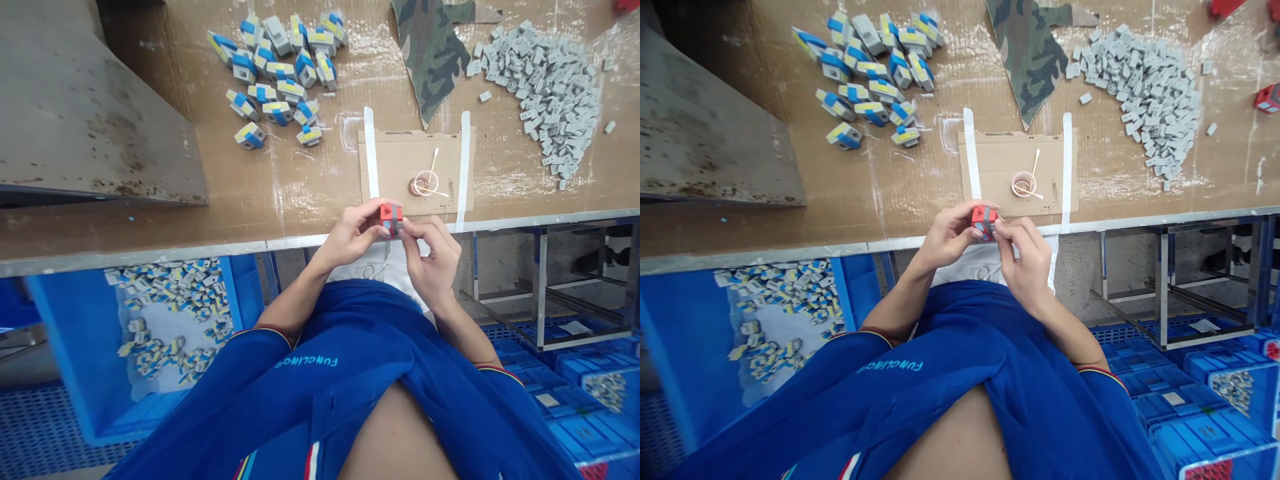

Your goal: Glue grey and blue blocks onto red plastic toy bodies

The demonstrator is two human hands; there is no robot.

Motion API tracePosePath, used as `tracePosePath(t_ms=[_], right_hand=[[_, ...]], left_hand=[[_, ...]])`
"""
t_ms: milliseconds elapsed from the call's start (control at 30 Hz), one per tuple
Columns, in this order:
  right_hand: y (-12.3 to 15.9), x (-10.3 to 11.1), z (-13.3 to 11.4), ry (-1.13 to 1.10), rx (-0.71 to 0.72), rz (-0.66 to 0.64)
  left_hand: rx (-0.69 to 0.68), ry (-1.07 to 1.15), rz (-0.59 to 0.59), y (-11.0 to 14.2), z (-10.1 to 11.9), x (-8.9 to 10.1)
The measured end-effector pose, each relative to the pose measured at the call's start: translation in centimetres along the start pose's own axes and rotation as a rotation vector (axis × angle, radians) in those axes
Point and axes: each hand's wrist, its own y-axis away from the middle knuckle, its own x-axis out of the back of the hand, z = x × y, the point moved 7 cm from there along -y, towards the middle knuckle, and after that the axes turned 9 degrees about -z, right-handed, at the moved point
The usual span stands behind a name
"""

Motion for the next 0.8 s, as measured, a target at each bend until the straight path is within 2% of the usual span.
tracePosePath(t_ms=[133, 267, 367, 567, 800], right_hand=[[-0.4, 0.5, 2.3, -0.287, -0.16, -0.175], [-1.2, 1.1, 2.4, -0.261, -0.133, -0.249], [-1.5, 1.2, 1.7, -0.182, -0.085, -0.26], [-1.3, 0.6, 0.9, -0.089, -0.023, -0.216], [-0.8, -0.1, 1.5, -0.066, -0.047, -0.168]], left_hand=[[-0.009, 0.085, -0.104, -0.1, 0.1, -0.6], [-0.025, 0.061, -0.099, -0.1, 0.2, -0.6], [-0.042, -0.025, -0.045, -0.1, 0.4, -0.2], [-0.047, -0.14, -0.042, 0.0, 0.7, -0.2], [-0.093, -0.252, -0.029, 0.0, 1.4, -0.1]])
